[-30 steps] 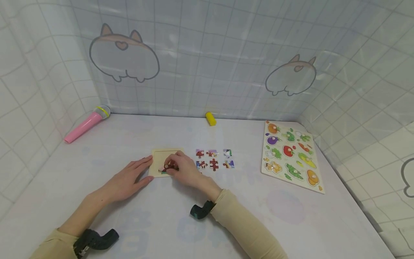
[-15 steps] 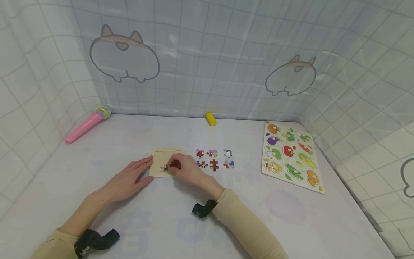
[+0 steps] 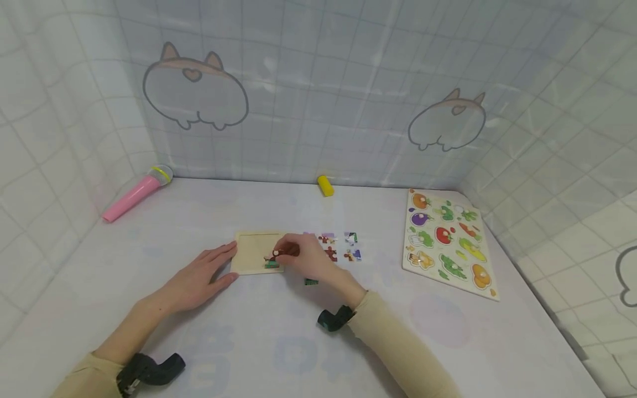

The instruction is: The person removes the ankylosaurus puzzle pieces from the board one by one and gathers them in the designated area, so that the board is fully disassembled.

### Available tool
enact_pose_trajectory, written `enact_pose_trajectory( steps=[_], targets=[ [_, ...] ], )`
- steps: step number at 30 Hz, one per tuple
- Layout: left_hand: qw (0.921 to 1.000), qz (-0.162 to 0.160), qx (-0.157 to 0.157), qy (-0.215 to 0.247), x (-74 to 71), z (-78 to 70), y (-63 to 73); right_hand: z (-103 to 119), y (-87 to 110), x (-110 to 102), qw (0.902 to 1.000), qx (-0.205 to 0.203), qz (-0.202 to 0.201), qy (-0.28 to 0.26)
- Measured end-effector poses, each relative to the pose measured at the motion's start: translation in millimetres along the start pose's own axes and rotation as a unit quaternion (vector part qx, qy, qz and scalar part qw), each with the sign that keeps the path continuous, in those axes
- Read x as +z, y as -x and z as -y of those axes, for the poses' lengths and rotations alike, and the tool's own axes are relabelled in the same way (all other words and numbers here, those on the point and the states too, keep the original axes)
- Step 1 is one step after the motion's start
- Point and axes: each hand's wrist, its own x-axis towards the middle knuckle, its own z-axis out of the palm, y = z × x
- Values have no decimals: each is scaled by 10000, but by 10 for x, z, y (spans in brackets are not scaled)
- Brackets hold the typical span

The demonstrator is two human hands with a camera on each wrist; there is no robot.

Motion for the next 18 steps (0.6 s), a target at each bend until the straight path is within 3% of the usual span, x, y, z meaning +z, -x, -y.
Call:
enact_pose_trajectory(
  steps=[8,18],
  targets=[
    [10000,0,3,-33,-8,-38,-2,-181,373,-434,9978,489,-376,-239],
    [10000,1,-2,24,-22,-37,-12,-466,752,-862,9961,629,-617,-49]
  ],
)
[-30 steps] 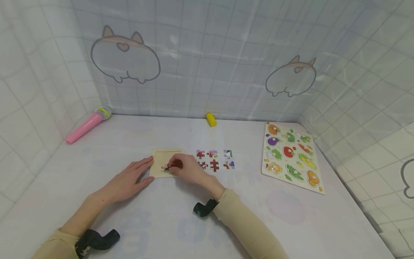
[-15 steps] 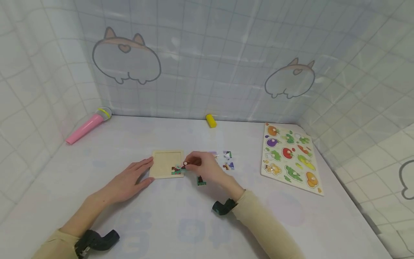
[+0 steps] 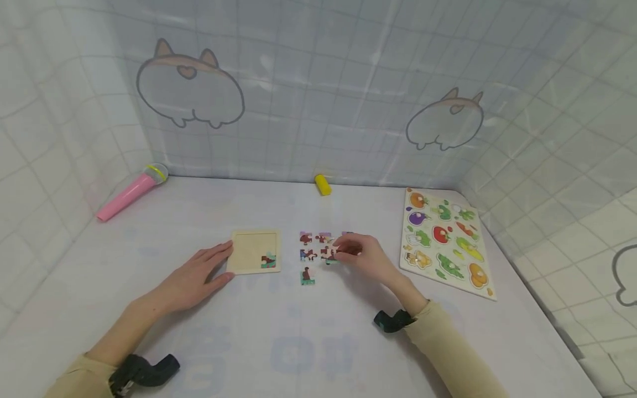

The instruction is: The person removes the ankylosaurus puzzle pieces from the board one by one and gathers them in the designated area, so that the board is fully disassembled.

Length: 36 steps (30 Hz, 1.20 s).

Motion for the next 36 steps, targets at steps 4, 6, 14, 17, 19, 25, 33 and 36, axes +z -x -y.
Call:
enact_pose_trajectory(
  steps=[4,6,14,17,19,25,33,36],
  targets=[
    [10000,19,-10,29,1,6,2,-78,64,-37,9997,256,-54,-33],
    [10000,18,-17,50,-2,5,3,-95,71,-33,9994,325,-9,-73],
    [10000,31,-72,30,0,11,7,-91,72,27,9991,114,387,144],
    [10000,31,-69,38,-7,-2,2,-86,80,40,9985,35,460,301],
    [10000,21,-61,27,-9,-10,-2,-74,90,43,9981,-8,506,342],
    [10000,46,-55,-28,0,-9,-16,-88,114,60,9969,-47,693,381],
    [10000,51,-33,-43,10,16,-21,-104,111,117,9949,-365,733,590],
    [10000,39,-37,-46,14,23,-19,-113,106,133,9942,-456,703,668]
  ],
)
